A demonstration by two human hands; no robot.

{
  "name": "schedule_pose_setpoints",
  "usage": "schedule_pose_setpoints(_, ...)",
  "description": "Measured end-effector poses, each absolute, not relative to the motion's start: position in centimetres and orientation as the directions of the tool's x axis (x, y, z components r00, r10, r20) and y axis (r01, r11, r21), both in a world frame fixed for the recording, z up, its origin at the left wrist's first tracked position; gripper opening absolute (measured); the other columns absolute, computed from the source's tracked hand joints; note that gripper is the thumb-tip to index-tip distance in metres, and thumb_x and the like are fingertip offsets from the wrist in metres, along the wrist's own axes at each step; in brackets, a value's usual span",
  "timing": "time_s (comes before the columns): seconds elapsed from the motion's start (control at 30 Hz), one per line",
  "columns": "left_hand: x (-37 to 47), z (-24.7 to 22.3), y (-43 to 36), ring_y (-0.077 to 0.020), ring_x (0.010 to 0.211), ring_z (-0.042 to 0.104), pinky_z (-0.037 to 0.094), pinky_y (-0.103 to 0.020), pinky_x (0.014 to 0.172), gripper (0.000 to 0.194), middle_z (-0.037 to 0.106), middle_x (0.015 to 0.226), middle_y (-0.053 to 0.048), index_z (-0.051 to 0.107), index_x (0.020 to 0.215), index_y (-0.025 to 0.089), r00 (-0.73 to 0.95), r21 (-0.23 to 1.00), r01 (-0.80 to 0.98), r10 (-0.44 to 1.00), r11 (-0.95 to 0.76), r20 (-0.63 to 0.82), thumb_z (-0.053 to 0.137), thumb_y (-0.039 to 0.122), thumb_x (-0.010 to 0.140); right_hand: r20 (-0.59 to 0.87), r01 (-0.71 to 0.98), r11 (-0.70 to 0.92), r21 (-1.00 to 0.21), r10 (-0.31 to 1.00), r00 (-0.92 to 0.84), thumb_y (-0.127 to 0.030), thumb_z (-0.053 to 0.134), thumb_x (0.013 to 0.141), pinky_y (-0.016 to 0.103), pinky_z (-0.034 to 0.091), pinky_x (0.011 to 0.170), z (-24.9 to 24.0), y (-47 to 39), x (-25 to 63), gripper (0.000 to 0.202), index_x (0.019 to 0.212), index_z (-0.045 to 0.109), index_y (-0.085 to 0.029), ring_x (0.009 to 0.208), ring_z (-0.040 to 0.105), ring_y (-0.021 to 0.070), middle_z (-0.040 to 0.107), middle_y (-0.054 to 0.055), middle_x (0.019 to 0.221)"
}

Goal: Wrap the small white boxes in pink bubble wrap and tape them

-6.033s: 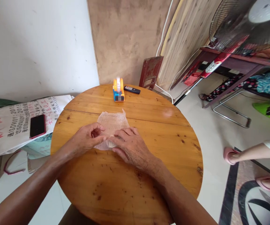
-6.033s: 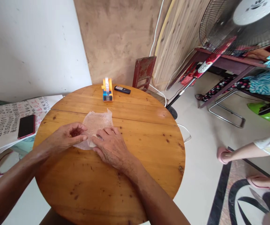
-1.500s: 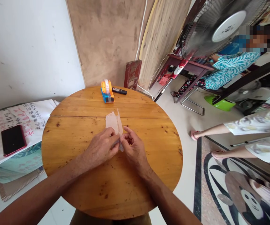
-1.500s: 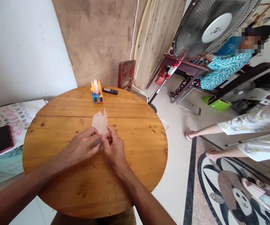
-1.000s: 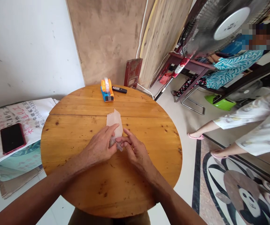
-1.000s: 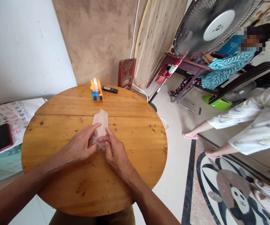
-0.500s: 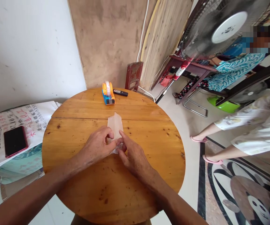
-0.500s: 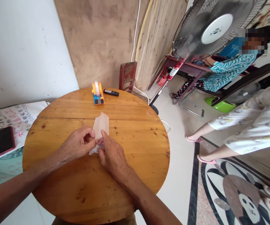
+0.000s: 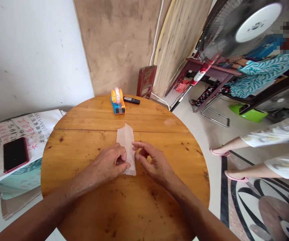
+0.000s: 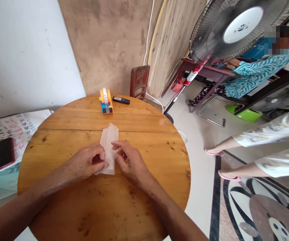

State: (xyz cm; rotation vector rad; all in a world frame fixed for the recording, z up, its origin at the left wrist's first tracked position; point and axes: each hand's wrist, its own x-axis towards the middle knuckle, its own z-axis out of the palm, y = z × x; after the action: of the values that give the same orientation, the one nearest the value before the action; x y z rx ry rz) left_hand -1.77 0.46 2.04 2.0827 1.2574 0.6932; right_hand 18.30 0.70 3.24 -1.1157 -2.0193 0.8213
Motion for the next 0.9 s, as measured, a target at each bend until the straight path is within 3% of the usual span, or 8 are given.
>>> schedule_pose_setpoints(0.1, -1.8, 1.9, 0.6, -0.0121, 0.065, 0.049, 0.037, -0.024, 0.059, 0.013, 0.054, 0.074, 0.003, 0.049, 0.070, 0.019, 0.435, 0.709, 0.580, 0.888, -0.402, 0.147, 0.060, 0.019, 0.077, 0.293, 0.511, 0.527, -0.679, 0.833, -0.469, -0.010, 0.046, 0.087, 0.028, 0.050, 0.075, 2.7, 2.9, 18.4, 0.034, 0.110, 0.068, -0.023, 0.080, 0.060, 0.0143, 0.067, 0.005, 0.096)
schedule_pose_setpoints(0.2, -1.9, 1.7, 0.5, -0.0129, 0.067, 0.051, 0.040, -0.026, 0.062, 0.013, 0.055, 0.077, 0.002, 0.050, 0.072, 0.019, 0.435, 0.683, 0.597, 0.885, -0.422, 0.166, 0.060, 0.020, 0.079, 0.241, 0.522, 0.580, -0.626, 0.780, -0.577, -0.010, 0.046, 0.089, 0.030, 0.048, 0.079, 2.3, 4.5, 18.1, 0.034, 0.106, 0.071, -0.024, 0.088, 0.061, 0.0158, 0.066, 0.005, 0.096)
schedule_pose_setpoints(0.3, -1.9, 1.7, 0.3, -0.0159, 0.078, 0.058, 0.046, -0.030, 0.070, 0.010, 0.058, 0.094, -0.002, 0.058, 0.088, 0.020, 0.434, 0.644, 0.603, 0.871, -0.470, 0.230, 0.063, 0.021, 0.080, 0.165, 0.547, 0.593, -0.591, 0.752, -0.638, -0.011, 0.049, 0.090, 0.027, 0.046, 0.076, 2.3, 5.2, 17.7, 0.029, 0.098, 0.073, -0.025, 0.085, 0.061, 0.0155, 0.065, 0.003, 0.093)
schedule_pose_setpoints(0.4, -1.9, 1.6, 0.3, -0.0193, 0.098, 0.061, 0.050, -0.031, 0.079, 0.028, 0.056, 0.121, -0.007, 0.060, 0.109, 0.021, 0.467, 0.629, 0.563, 0.834, -0.536, 0.294, 0.061, 0.019, 0.082, 0.149, 0.528, 0.593, -0.607, 0.738, -0.658, -0.013, 0.048, 0.091, 0.027, 0.045, 0.075, 2.1, 5.6, 17.4, 0.028, 0.094, 0.073, -0.024, 0.084, 0.061, 0.0156, 0.065, 0.003, 0.090)
schedule_pose_setpoints(0.47, -2.0, 1.6, 0.3, -0.0189, 0.101, 0.061, 0.051, -0.030, 0.080, 0.028, 0.057, 0.124, -0.007, 0.062, 0.112, 0.021, 0.489, 0.639, 0.537, 0.820, -0.551, 0.296, 0.060, 0.019, 0.084, 0.155, 0.475, 0.572, -0.669, 0.732, -0.664, -0.015, 0.047, 0.091, 0.027, 0.046, 0.076, 1.7, 5.9, 17.4, 0.027, 0.092, 0.073, -0.023, 0.083, 0.062, 0.0155, 0.066, 0.003, 0.087)
schedule_pose_setpoints(0.6, -2.0, 1.5, 0.5, -0.0159, 0.087, 0.063, 0.051, -0.029, 0.079, 0.024, 0.065, 0.109, -0.004, 0.065, 0.109, 0.020, 0.502, 0.662, 0.530, 0.826, -0.530, 0.259, 0.060, 0.019, 0.085, 0.213, 0.430, 0.439, -0.789, 0.852, -0.479, -0.019, 0.053, 0.084, 0.028, 0.047, 0.073, 1.1, 6.8, 18.0, 0.020, 0.094, 0.071, -0.020, 0.078, 0.062, 0.0151, 0.068, 0.003, 0.086)
schedule_pose_setpoints(0.7, -1.9, 1.4, 0.5, -0.0155, 0.082, 0.062, 0.051, -0.030, 0.078, 0.023, 0.066, 0.105, -0.004, 0.066, 0.107, 0.019, 0.497, 0.652, 0.543, 0.828, -0.529, 0.259, 0.061, 0.021, 0.085, 0.156, 0.493, 0.281, -0.824, 0.947, -0.280, -0.025, 0.058, 0.080, 0.027, 0.046, 0.064, 1.3, 7.9, 18.9, 0.021, 0.097, 0.068, -0.017, 0.068, 0.058, 0.0136, 0.068, 0.004, 0.086)
schedule_pose_setpoints(0.9, -1.8, 1.5, 0.4, -0.0127, 0.073, 0.060, 0.051, -0.028, 0.074, 0.024, 0.065, 0.107, -0.004, 0.066, 0.109, 0.019, 0.500, 0.667, 0.533, 0.830, -0.520, 0.248, 0.059, 0.022, 0.086, 0.132, 0.574, 0.285, -0.768, 0.947, -0.294, -0.032, 0.060, 0.079, 0.030, 0.045, 0.072, 2.4, 12.1, 18.3, 0.020, 0.090, 0.066, -0.017, 0.076, 0.058, 0.0163, 0.068, 0.004, 0.089)
